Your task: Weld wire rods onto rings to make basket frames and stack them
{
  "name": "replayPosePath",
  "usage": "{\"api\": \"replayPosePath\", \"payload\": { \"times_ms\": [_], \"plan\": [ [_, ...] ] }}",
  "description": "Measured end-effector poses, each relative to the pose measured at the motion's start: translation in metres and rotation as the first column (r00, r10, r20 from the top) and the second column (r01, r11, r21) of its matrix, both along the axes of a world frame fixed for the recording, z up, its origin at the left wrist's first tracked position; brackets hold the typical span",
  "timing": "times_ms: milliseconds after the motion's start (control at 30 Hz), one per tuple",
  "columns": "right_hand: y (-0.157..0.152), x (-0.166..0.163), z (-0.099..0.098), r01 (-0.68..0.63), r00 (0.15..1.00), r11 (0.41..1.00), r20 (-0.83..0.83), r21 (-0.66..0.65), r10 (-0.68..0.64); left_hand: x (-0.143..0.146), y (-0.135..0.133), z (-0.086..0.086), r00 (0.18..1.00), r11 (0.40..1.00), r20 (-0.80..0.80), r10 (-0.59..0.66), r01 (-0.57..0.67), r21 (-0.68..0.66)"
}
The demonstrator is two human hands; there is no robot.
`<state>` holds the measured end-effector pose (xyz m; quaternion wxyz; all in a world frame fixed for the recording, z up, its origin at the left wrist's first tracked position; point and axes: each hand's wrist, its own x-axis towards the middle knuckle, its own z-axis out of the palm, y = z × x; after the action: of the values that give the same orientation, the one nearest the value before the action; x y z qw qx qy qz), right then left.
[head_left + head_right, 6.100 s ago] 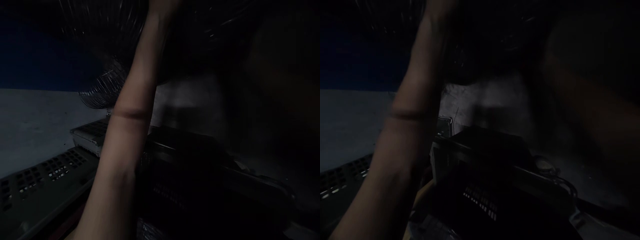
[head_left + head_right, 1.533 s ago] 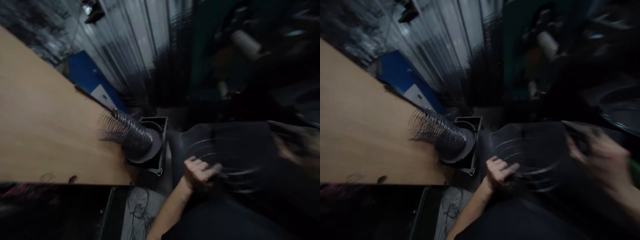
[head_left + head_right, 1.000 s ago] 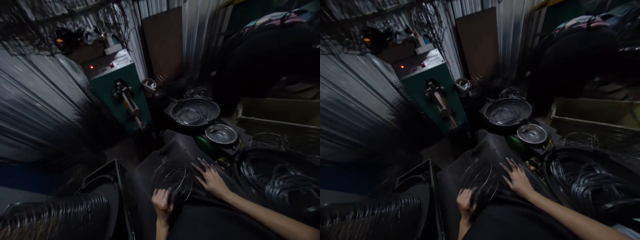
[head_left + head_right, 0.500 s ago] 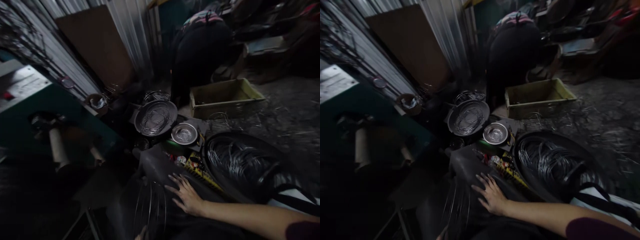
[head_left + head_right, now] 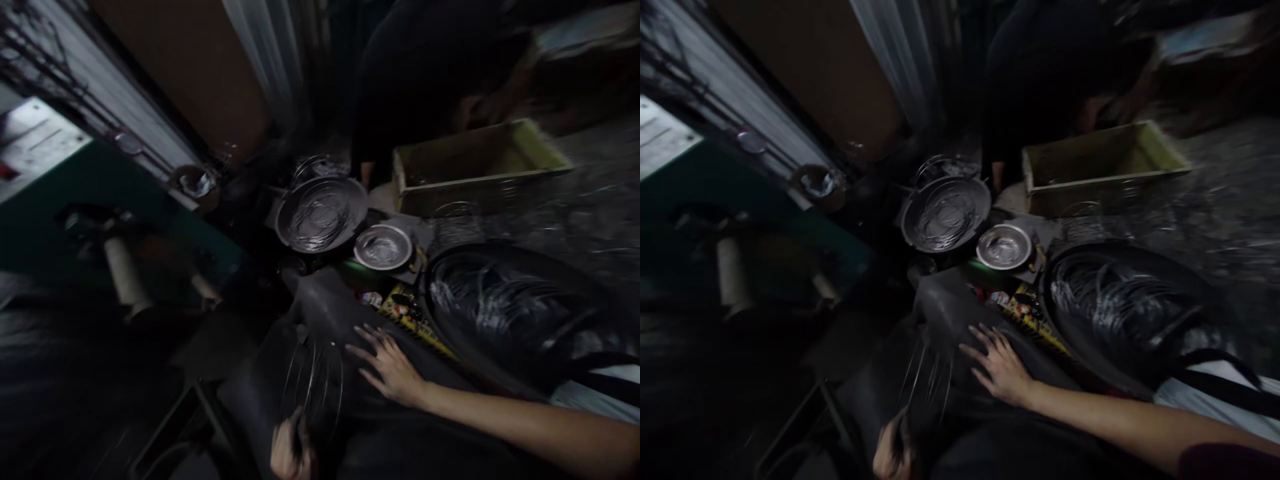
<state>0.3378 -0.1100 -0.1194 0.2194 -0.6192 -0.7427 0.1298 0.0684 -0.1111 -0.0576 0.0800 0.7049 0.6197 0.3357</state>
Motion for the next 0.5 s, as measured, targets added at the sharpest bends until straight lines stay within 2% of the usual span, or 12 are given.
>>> {"api": "replayPosePath", "payload": {
  "times_ms": [67,133,233,333,433,500],
  "plan": [
    [-0.002,0.002,-0.002,0.001,1.000,0.999,0.002,0.049,-0.001,-0.006,-0.002,0.000,1.000,0.987,-0.008,-0.027,0.028,0.157],
    [-0.004,0.006,-0.003,-0.017,1.000,0.998,-0.014,0.068,0.018,-0.011,-0.004,0.005,0.999,0.965,-0.032,-0.038,0.045,0.259],
    [-0.009,0.013,-0.004,-0.030,0.998,0.996,-0.060,0.085,0.035,-0.015,-0.003,0.013,0.999,0.957,-0.045,0.013,0.001,0.291],
    [-0.014,0.015,-0.008,0.022,0.990,0.996,-0.141,0.082,-0.010,-0.019,0.003,0.019,0.999,0.950,-0.034,0.037,-0.024,0.312],
    [-0.009,0.015,-0.012,0.118,0.973,0.991,-0.208,0.059,-0.104,-0.024,0.019,0.026,1.000,0.943,-0.005,-0.002,0.004,0.332],
    [0.005,0.025,-0.007,0.131,0.967,0.990,-0.227,0.056,-0.115,-0.027,0.035,0.033,0.998,0.944,-0.006,-0.060,0.059,0.325]
  ]
}}
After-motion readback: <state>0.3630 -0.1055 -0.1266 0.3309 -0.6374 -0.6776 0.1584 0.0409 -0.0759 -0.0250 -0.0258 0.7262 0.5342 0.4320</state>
